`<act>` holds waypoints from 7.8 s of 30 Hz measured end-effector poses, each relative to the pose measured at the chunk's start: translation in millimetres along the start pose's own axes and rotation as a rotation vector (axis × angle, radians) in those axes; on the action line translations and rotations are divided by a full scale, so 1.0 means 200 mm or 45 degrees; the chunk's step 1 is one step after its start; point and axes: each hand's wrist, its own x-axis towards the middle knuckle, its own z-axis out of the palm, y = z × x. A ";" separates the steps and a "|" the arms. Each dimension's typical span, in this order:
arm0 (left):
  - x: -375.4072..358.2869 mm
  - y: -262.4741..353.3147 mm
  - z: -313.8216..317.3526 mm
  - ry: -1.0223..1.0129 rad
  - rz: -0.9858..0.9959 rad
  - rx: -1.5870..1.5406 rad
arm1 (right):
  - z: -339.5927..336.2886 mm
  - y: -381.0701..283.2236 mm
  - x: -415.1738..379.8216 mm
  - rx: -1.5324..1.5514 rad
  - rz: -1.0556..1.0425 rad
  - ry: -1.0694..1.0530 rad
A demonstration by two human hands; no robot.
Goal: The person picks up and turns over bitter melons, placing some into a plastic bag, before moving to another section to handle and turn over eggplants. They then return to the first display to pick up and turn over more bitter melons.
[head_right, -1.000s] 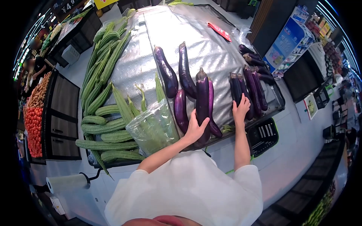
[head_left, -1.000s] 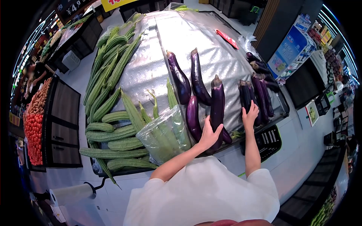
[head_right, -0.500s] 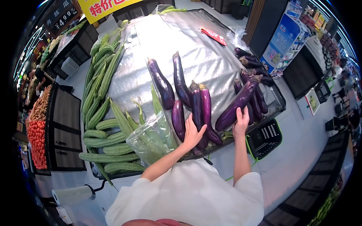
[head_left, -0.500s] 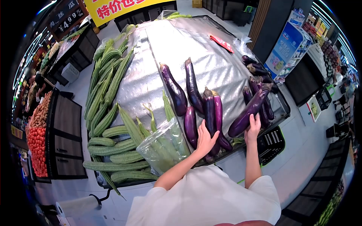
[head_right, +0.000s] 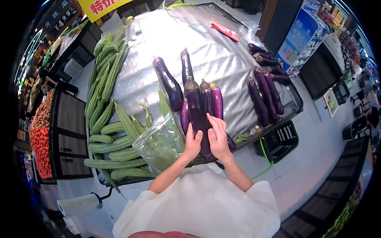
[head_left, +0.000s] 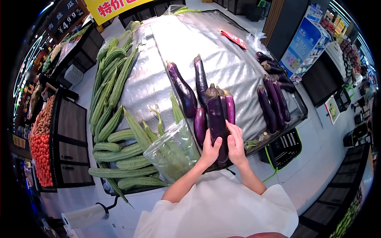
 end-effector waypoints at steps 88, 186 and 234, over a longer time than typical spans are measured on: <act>0.03 -0.14 0.10 -0.528 0.474 1.166 | -0.09 0.49 -0.16 -0.167 0.412 0.240; 0.96 0.10 -0.35 -0.392 0.973 1.847 | 0.14 0.39 -0.25 -0.601 0.265 -0.400; 0.15 -0.20 -0.21 -0.091 0.619 2.087 | 0.30 0.55 -0.39 -0.629 0.001 -0.053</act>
